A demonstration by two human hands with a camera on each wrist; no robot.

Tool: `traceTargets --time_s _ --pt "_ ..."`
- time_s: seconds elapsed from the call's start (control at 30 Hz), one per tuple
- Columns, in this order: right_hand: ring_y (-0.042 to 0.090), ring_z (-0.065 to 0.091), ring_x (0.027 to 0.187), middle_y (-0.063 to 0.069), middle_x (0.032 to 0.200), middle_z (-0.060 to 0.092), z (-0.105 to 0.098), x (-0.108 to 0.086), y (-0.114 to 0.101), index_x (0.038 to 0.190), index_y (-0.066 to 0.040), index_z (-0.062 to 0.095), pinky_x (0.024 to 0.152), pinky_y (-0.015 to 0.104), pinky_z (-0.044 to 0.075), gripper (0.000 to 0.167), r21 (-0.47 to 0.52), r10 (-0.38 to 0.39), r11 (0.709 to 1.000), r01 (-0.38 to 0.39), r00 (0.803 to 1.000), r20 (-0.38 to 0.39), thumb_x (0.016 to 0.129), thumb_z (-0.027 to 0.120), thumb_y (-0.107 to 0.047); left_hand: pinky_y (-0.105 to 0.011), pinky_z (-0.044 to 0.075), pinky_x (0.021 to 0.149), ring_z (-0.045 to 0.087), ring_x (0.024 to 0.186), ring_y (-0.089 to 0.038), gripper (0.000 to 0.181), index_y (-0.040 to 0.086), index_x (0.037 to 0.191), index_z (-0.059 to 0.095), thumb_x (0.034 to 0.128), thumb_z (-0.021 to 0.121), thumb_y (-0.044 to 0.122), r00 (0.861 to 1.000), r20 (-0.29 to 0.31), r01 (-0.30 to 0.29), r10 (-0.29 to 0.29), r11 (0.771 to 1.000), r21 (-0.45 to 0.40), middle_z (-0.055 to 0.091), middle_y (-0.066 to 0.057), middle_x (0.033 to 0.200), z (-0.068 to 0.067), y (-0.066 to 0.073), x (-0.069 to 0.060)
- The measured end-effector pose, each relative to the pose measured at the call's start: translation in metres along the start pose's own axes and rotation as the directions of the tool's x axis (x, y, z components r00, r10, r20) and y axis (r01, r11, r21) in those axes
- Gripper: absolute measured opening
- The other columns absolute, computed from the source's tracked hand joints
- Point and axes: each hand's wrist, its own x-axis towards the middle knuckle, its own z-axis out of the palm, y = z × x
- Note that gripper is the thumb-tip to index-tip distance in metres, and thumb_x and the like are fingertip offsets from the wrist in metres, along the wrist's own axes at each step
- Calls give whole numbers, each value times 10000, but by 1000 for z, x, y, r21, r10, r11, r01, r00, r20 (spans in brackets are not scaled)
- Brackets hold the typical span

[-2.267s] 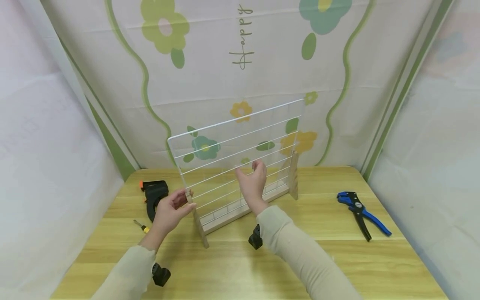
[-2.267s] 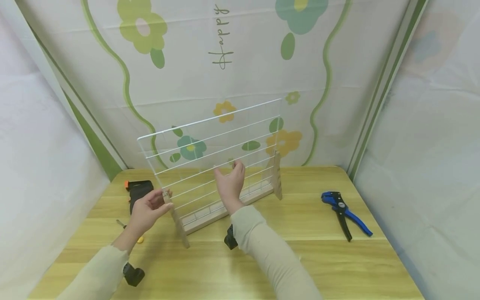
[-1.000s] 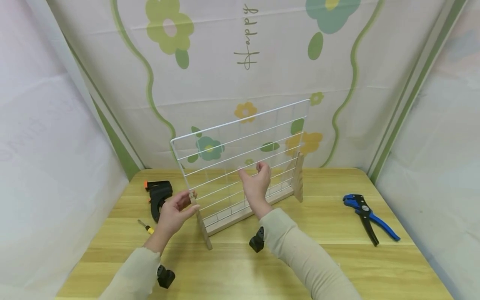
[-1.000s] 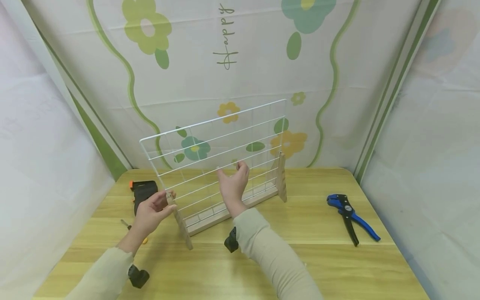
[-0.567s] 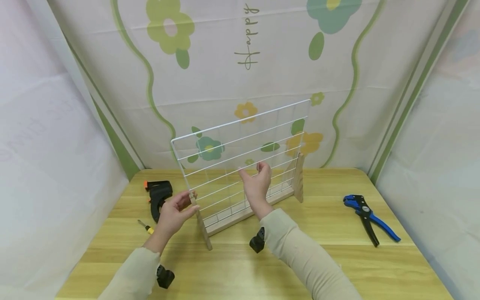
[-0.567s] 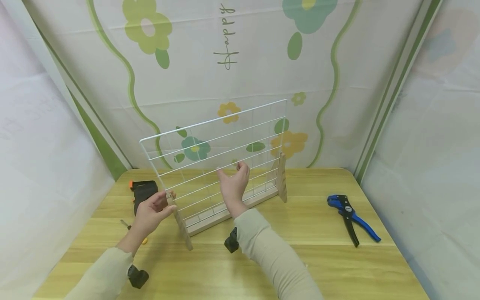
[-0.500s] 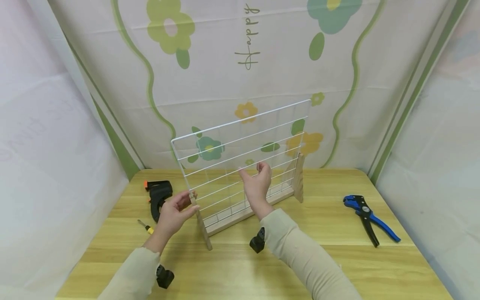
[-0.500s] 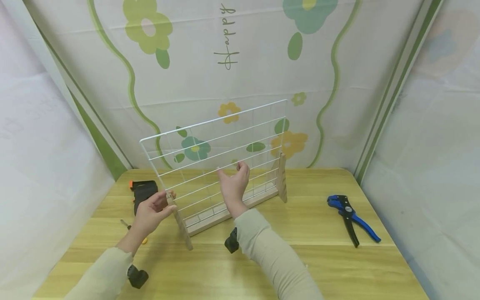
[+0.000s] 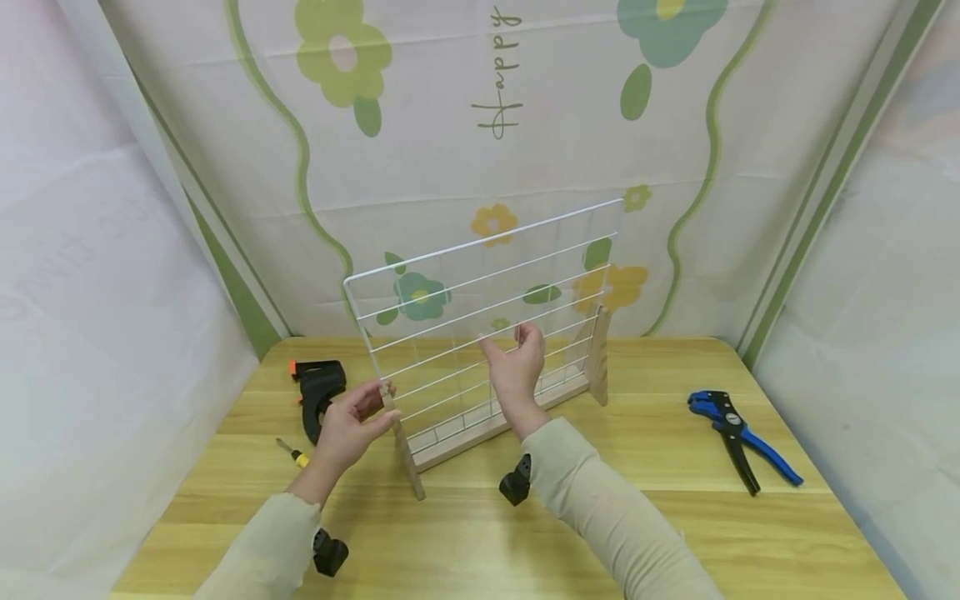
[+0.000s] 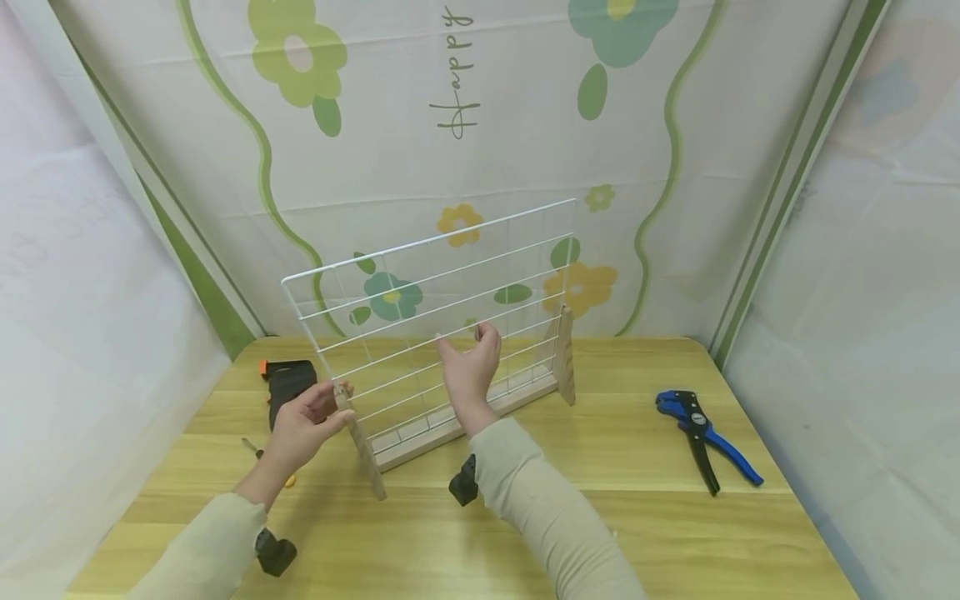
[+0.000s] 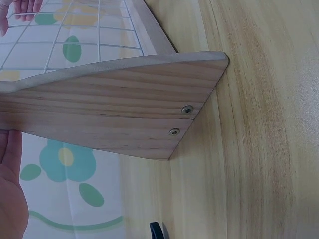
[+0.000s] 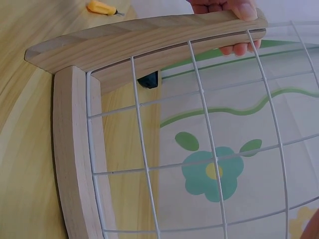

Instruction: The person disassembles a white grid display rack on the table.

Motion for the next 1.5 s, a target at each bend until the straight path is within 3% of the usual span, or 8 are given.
traceTargets --time_s 0.17,0.3,0.4,0.63,0.93,1.03,1.2,1.5 --pt "300 414 1218 123 1197 462 0 0 -1 1178 9 438 1068 377 320 583 3 16 1000 -16 1000 2 735 773 -169 -322 489 869 559 987 62 445 -30 1209 562 795 712 35 1000 -4 -12 12 1000 -13 626 -188 1159 0 -18 3" --pt "272 405 1235 120 1216 460 0 2 -1 1202 22 431 1078 362 306 612 0 28 1000 -28 1000 8 739 773 -188 -199 483 847 567 989 55 448 -6 1201 576 788 730 76 1000 -12 -26 26 999 -18 635 -167 1155 2 -27 5" --pt "266 398 1245 120 1235 451 -1 4 -2 1221 27 419 1080 362 304 616 14 37 999 -37 999 13 751 764 -172 -159 477 829 580 981 38 445 -5 1191 583 782 737 80 999 -17 -31 31 999 -12 644 -170 1135 2 -28 5" --pt "279 415 1216 119 1236 449 -4 10 -11 1235 19 403 1063 390 326 613 56 14 998 -14 1000 17 765 752 -161 -330 508 846 581 959 41 449 -16 1189 580 785 740 100 999 -22 -32 33 999 35 660 -177 1091 0 -28 6" --pt "258 421 1205 143 1255 459 -2 8 -15 1231 -6 415 1067 358 315 627 51 -21 999 20 999 26 748 763 -204 -203 492 830 567 974 75 443 7 1202 575 796 728 95 1000 -11 -7 7 1000 -5 640 -165 1142 0 -29 6" --pt "270 435 1180 163 1233 468 -2 8 -15 1203 -3 429 1058 350 321 618 45 -42 998 41 999 15 735 770 -218 -249 500 842 558 970 88 443 12 1212 572 800 720 80 1000 -7 10 -10 1000 -8 633 -171 1153 1 -26 5" --pt "303 446 1163 177 1200 477 0 8 -14 1190 38 435 1048 349 333 628 39 -50 998 50 999 8 723 776 -204 -448 475 874 538 950 113 431 -41 1204 560 800 701 11 1000 -11 -2 2 1000 2 619 -218 1149 1 -8 0" --pt "292 449 1157 167 1197 483 -2 9 -18 1201 26 438 1042 383 339 635 25 -41 999 42 999 -5 730 779 -230 -423 478 875 534 948 113 415 -59 1193 559 809 695 20 1000 1 1 -1 999 34 628 -216 1133 0 6 -1"
